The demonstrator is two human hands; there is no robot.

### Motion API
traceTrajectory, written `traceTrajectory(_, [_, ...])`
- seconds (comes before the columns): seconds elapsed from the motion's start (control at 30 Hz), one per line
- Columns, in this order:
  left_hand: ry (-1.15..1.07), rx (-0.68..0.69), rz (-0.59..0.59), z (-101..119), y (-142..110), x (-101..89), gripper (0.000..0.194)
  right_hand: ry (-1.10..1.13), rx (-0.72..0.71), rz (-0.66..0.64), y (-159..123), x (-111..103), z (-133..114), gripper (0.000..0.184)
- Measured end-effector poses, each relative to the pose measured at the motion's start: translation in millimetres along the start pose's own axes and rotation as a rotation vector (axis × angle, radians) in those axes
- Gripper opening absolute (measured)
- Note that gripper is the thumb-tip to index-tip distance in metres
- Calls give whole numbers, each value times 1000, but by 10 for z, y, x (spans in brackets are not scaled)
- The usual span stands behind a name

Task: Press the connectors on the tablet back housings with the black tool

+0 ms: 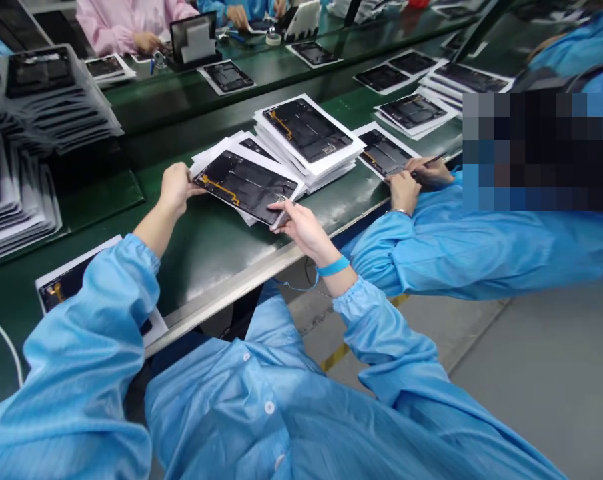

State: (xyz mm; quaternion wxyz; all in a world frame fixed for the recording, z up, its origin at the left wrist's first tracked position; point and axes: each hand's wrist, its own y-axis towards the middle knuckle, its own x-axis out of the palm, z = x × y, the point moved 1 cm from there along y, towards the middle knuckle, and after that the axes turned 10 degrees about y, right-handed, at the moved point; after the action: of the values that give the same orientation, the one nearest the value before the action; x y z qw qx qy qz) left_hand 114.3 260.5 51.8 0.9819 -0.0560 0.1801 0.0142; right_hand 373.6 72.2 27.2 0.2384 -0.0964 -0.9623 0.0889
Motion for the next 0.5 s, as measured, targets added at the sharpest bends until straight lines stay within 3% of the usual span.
traceTrajectory(0.07, [-83,-31,-28,-114,-164,-53,42,-41,-20,-5,-24,-31,-27,40])
traceTrajectory(0.2, [-171,-98,-91,-207,-389,-30,34,-89,-31,-11,-89,-118,-27,45])
traceTrajectory(0.37, [-192,-98,-134,-128,-608,67,12,-38,-48,-38,-182,-166,-18,45])
traceTrajectory(0.5, [-179,-74,-143,-25,-837,-46,12,-20,-47,-64,-374,-86,8,48])
